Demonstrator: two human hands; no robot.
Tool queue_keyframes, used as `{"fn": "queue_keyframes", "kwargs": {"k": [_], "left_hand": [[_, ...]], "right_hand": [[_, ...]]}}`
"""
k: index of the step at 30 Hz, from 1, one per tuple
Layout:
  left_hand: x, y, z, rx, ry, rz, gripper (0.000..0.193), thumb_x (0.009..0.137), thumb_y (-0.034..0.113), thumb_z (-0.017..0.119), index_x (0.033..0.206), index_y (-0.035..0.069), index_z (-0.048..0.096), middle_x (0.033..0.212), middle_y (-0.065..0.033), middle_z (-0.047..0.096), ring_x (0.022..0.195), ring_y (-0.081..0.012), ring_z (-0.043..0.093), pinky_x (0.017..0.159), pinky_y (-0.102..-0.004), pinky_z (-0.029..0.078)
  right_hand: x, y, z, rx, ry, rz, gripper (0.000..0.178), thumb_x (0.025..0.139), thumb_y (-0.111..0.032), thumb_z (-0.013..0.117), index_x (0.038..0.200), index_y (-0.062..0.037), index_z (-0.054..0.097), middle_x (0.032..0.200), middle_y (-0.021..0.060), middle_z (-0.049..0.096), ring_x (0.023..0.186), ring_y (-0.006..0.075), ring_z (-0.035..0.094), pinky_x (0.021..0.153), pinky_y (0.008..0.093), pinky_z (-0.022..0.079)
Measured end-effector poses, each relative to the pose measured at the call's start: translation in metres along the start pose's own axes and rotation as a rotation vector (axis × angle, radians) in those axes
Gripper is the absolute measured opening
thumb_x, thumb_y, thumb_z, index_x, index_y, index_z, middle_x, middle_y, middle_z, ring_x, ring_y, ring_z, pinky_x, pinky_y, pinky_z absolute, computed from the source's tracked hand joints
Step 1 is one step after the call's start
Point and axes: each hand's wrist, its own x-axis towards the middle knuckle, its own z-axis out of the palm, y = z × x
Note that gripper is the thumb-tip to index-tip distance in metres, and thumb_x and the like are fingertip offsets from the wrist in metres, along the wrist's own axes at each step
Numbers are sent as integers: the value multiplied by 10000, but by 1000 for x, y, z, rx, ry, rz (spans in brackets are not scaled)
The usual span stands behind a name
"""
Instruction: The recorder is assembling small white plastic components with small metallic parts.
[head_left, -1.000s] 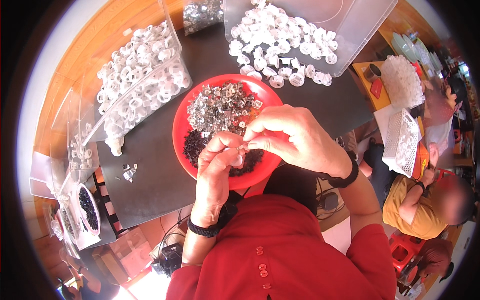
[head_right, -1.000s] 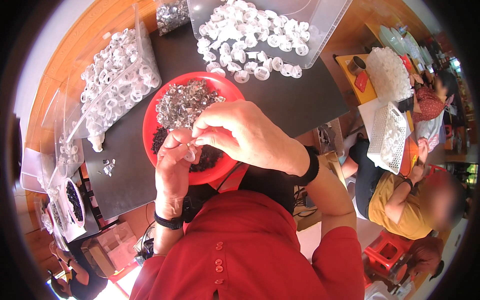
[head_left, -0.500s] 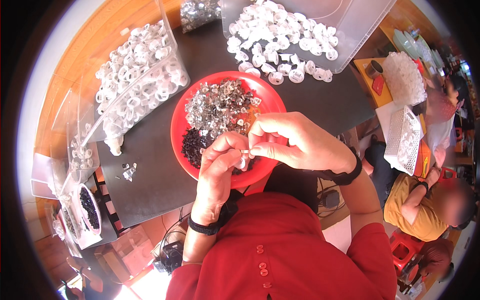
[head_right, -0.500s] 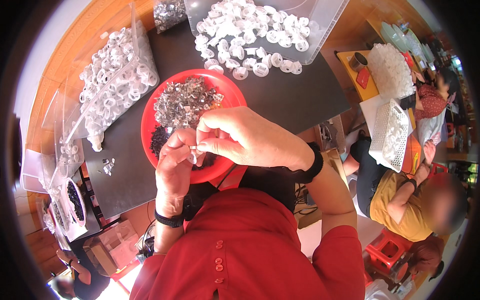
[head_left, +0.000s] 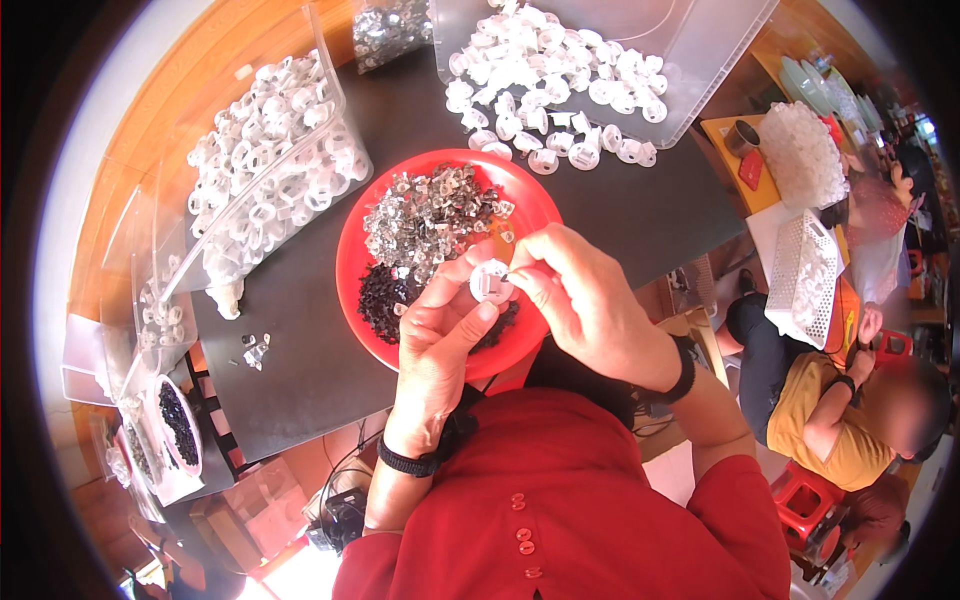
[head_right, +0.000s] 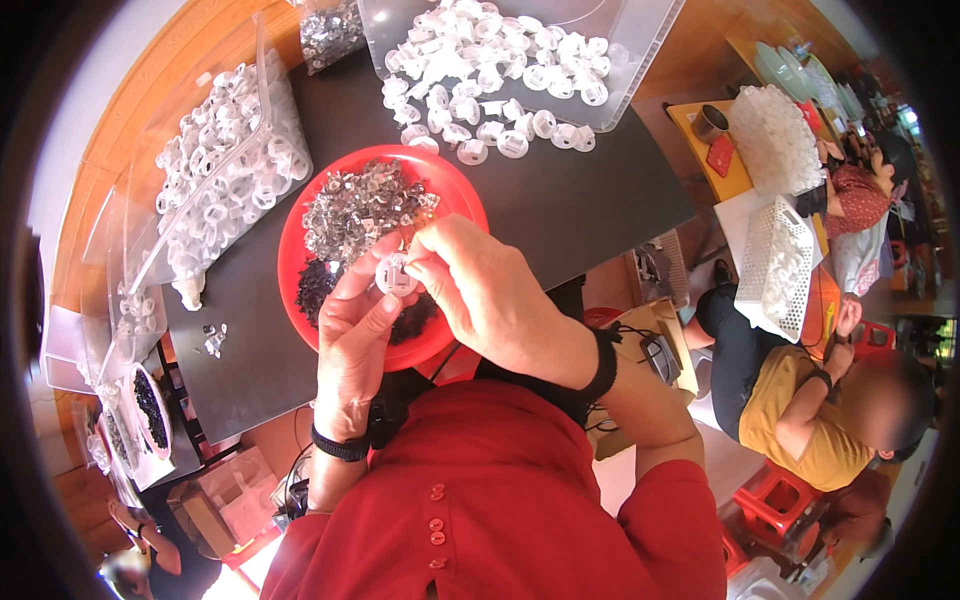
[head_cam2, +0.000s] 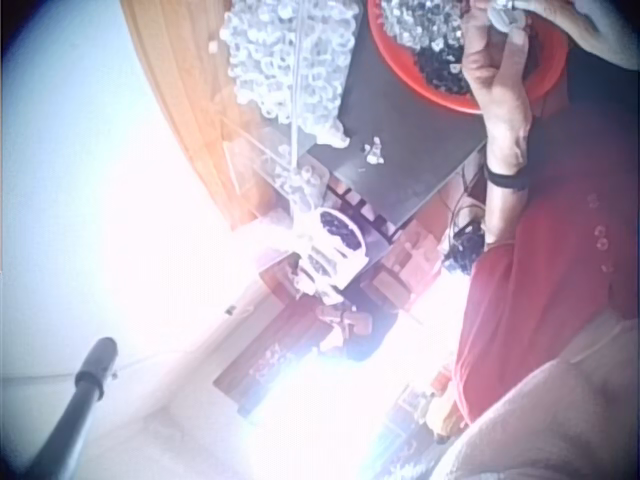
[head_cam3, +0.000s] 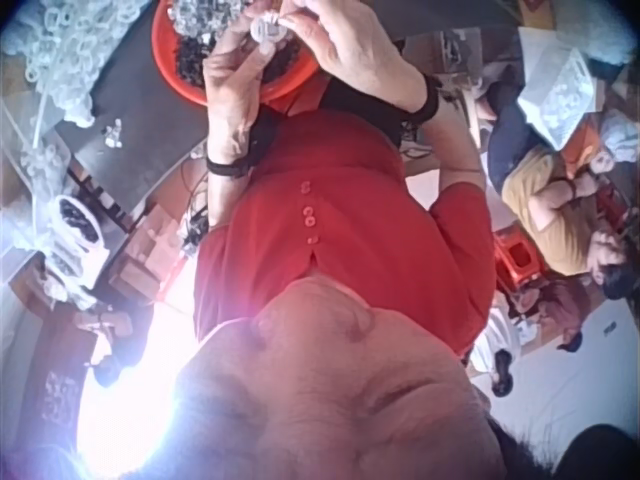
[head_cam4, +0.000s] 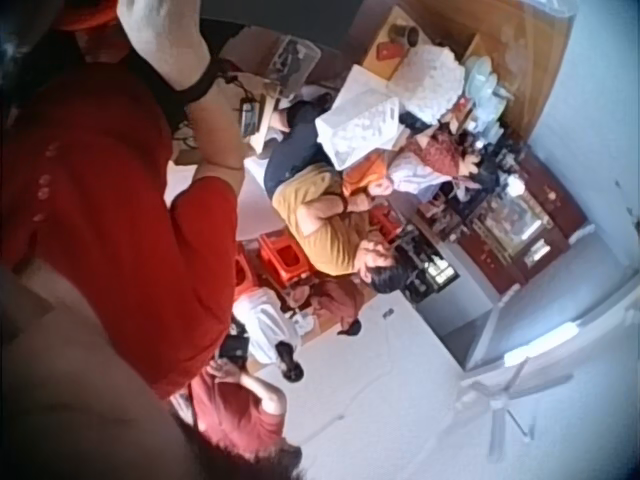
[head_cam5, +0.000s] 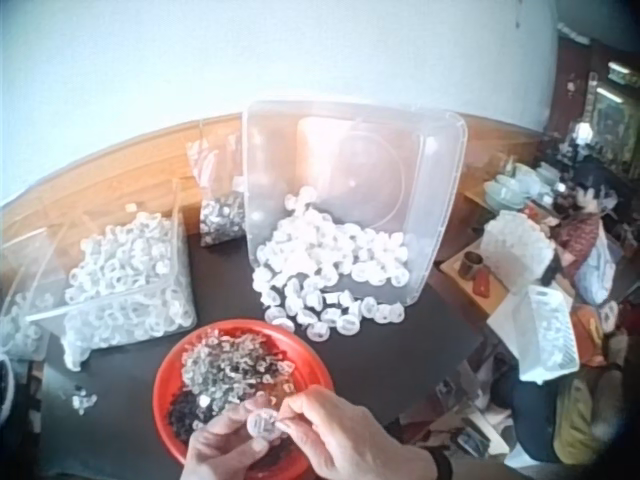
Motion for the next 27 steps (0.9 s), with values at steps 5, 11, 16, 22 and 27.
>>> {"fn": "queue_keyframes", "kwargs": {"k": [5, 11, 16, 22, 27], "left_hand": [[1, -2, 1, 10, -26, 34, 482, 855, -112, 568, 1299, 24, 439, 1181, -105, 559, 1112, -173, 550, 986, -307, 443], [-1, -7, -9, 44, -35, 33, 395, 856, -104, 579, 1218, 22, 480, 1167, -83, 571, 1122, -166, 546, 968, -294, 439], [-1, -8, -12, 33, -35, 53, 343, 869, -91, 571, 1192, 13, 517, 1184, -85, 578, 1128, -166, 549, 976, -306, 436], [-1, -6, -5, -24, -19, 30, 333, 884, -58, 573, 1207, 7, 521, 1200, -97, 586, 1130, -170, 556, 987, -322, 437], [0, -6, 6, -11, 67, 12, 278, 934, 19, 536, 1212, 28, 541, 1169, -84, 601, 1073, -153, 577, 919, -288, 466]], "right_hand": [[-7, -1, 13, -234, 67, -82, 150, 846, -24, 601, 948, -75, 503, 812, 94, 539, 697, 299, 561, 645, 386, 432], [-6, -3, 18, -419, 84, -207, 159, 825, -53, 615, 956, -106, 543, 783, 26, 523, 664, 196, 546, 661, 316, 405], [-7, -1, 16, -447, 28, -241, 185, 816, -66, 626, 987, -97, 563, 771, 19, 522, 657, 186, 538, 654, 308, 406], [-7, -14, 14, -13, 177, 12, 163, 845, -5, 616, 1001, -30, 574, 830, 76, 592, 702, 214, 600, 623, 319, 474], [-8, 1, 26, 431, 245, 140, 122, 886, 0, 599, 1004, 16, 574, 894, 108, 668, 787, 161, 667, 669, 259, 513]]}}
